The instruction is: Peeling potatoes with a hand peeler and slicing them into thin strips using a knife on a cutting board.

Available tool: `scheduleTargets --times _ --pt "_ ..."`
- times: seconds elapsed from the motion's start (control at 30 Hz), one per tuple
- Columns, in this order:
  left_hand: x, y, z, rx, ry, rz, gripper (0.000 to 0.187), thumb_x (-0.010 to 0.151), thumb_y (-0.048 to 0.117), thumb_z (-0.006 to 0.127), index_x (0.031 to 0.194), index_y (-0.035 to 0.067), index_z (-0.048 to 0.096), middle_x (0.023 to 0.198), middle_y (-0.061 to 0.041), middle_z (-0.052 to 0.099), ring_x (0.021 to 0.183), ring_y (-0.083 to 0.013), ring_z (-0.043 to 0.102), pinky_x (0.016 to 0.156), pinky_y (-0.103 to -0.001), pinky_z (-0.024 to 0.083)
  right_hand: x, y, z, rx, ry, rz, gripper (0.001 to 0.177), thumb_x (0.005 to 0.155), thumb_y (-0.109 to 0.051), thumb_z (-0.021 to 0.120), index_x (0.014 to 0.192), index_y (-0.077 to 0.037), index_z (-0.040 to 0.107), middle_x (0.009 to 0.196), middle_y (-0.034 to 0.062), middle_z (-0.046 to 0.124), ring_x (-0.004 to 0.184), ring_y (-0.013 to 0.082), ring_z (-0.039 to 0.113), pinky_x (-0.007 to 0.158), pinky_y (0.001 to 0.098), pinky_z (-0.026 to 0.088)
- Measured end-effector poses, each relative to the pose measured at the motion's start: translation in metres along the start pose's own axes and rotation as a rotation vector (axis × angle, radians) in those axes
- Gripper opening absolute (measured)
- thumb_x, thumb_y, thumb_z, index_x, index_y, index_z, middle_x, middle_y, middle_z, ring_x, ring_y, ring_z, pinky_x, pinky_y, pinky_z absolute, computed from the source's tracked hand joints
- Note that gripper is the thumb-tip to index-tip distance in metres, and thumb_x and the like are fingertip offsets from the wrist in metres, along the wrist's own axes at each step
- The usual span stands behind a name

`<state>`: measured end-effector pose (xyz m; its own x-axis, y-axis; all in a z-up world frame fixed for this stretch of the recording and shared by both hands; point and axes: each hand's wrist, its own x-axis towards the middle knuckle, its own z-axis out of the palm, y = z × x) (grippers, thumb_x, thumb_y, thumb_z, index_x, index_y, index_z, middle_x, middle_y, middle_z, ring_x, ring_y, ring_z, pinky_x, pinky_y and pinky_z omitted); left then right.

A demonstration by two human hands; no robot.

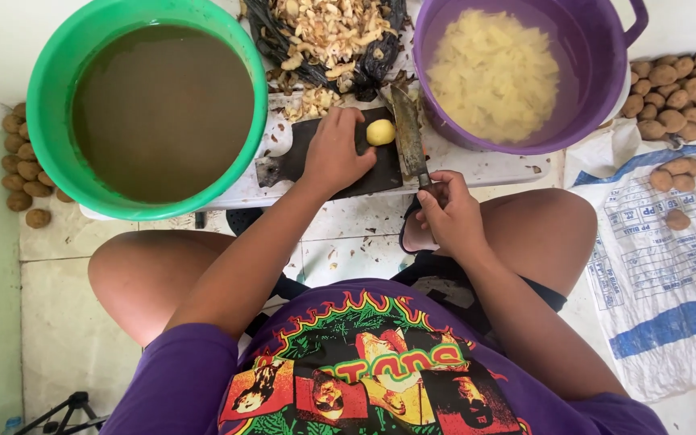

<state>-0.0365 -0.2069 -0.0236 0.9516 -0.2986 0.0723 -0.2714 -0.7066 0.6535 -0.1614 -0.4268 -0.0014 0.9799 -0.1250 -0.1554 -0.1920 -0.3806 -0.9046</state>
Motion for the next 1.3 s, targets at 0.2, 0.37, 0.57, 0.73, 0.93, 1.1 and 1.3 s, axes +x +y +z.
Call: scheduleTargets --times 0.2,0.37,0.57,0.73,0.93,1.1,1.3 --pt "-0.029 -0.004 -0.027 -0.359 0.010 -0.016 0.042 0.083 -0.002 0.063 0.121 0.010 0.046 0.118 -0.016 0.046 0.122 -0.0420 0.052 0.100 -0.049 0.046 -0.002 0.000 0.006 -0.050 -0.043 -0.046 0.030 0.102 -0.019 0.065 0.125 -0.002 0.056 0.077 0.0134 0.073 0.052 0.0216 0.069 0.052 0.0332 0.056" --pt "-0.034 -0.032 -0.011 -0.328 0.087 -0.035 0.037 0.084 0.001 0.077 0.106 0.011 0.049 0.113 -0.013 0.054 0.114 -0.0392 0.060 0.095 -0.047 0.050 -0.005 -0.001 0.007 -0.111 -0.062 -0.054 0.032 0.101 -0.019 0.067 0.126 -0.003 0.057 0.079 0.0142 0.074 0.055 0.0232 0.070 0.058 0.0352 0.056" --pt "-0.051 -0.046 -0.018 0.032 0.086 -0.040 0.056 0.073 0.017 0.088 0.119 0.014 0.056 0.126 -0.009 0.054 0.126 -0.0346 0.052 0.106 -0.054 0.041 -0.012 -0.010 0.003 -0.289 -0.086 -0.044 0.039 0.097 -0.024 0.072 0.130 -0.006 0.060 0.107 0.0231 0.072 0.098 0.0441 0.071 0.080 0.0526 0.058" --pt "-0.059 -0.064 -0.011 0.281 0.021 -0.088 0.054 0.079 0.030 0.085 0.127 0.020 0.061 0.118 0.001 0.063 0.126 -0.0238 0.053 0.110 -0.054 0.032 -0.018 -0.027 0.008 -0.355 -0.161 -0.096 0.042 0.099 -0.020 0.067 0.135 -0.001 0.062 0.124 0.0231 0.068 0.120 0.0431 0.064 0.099 0.0509 0.053" --pt "-0.054 -0.052 0.011 0.166 0.237 0.064 0.041 0.077 0.029 0.091 0.111 0.017 0.070 0.098 0.000 0.072 0.112 -0.0212 0.062 0.102 -0.047 0.035 -0.028 -0.041 0.016 -0.522 -0.231 -0.065 0.048 0.101 -0.028 0.059 0.142 -0.004 0.058 0.126 0.0233 0.067 0.116 0.0401 0.067 0.093 0.0491 0.057" --pt "-0.056 -0.051 0.013 0.078 0.300 0.144 0.038 0.081 0.033 0.092 0.109 0.019 0.071 0.099 0.003 0.071 0.109 -0.0193 0.063 0.100 -0.043 0.036 -0.031 -0.033 0.022 -0.613 -0.306 -0.086 0.048 0.105 -0.029 0.049 0.143 0.001 0.048 0.125 0.0314 0.064 0.108 0.0462 0.069 0.084 0.0538 0.061" --pt "-0.060 -0.053 0.012 0.044 0.343 0.181 0.034 0.078 0.024 0.089 0.107 0.018 0.072 0.098 0.004 0.071 0.109 -0.0189 0.064 0.099 -0.041 0.037 -0.035 -0.029 0.030 -0.705 -0.320 -0.106 0.046 0.107 -0.033 0.045 0.141 -0.002 0.049 0.119 0.0289 0.067 0.101 0.0424 0.073 0.079 0.0500 0.062"
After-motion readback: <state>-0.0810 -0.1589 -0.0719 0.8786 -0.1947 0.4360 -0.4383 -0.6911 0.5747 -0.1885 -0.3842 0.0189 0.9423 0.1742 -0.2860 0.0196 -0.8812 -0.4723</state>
